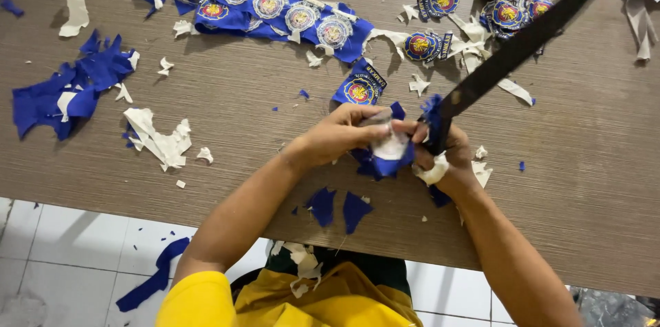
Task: Cutting out circular embroidered patches from a blue fabric strip using large scissors on a workshop table.
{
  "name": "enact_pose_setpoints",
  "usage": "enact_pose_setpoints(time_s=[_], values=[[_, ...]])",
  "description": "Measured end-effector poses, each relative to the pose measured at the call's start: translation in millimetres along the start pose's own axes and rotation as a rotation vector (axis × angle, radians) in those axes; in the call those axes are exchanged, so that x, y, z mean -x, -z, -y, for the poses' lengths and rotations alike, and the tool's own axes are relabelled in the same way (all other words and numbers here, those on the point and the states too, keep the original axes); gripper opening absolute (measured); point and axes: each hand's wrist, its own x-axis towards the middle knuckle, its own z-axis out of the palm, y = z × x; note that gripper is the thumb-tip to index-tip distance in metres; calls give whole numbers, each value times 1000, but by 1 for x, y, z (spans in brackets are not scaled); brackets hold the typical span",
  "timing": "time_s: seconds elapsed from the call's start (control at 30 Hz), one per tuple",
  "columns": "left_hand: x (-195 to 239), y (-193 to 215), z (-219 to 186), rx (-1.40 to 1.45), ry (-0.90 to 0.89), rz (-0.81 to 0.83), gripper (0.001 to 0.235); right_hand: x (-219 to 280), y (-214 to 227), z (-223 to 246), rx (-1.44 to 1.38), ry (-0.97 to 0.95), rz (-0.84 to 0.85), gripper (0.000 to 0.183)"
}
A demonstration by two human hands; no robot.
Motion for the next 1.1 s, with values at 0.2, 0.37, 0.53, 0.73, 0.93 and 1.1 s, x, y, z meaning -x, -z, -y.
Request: enact_pose_setpoints(time_s=[0.2,0.37,0.53,0.73,0.93,1.1], values=[[-6,-14,-18,-220,-186,-228,44,-1,-40,22,388,213,-40,15],[3,-20,-28,-373,-170,-260,21,-2,-50,33,306,279,-107,21],[7,-36,-37,-579,-289,-216,12,-6,-32,21,342,254,-122,34],[1,-25,-44,-467,-233,-338,11,-4,-32,22,339,192,-218,29],[8,-20,-65,-118,-312,-441,34,-6,-31,26,243,121,-303,26],[3,-29,-27,-189,-124,-136,46,-8,-32,24,80,55,-337,27]])
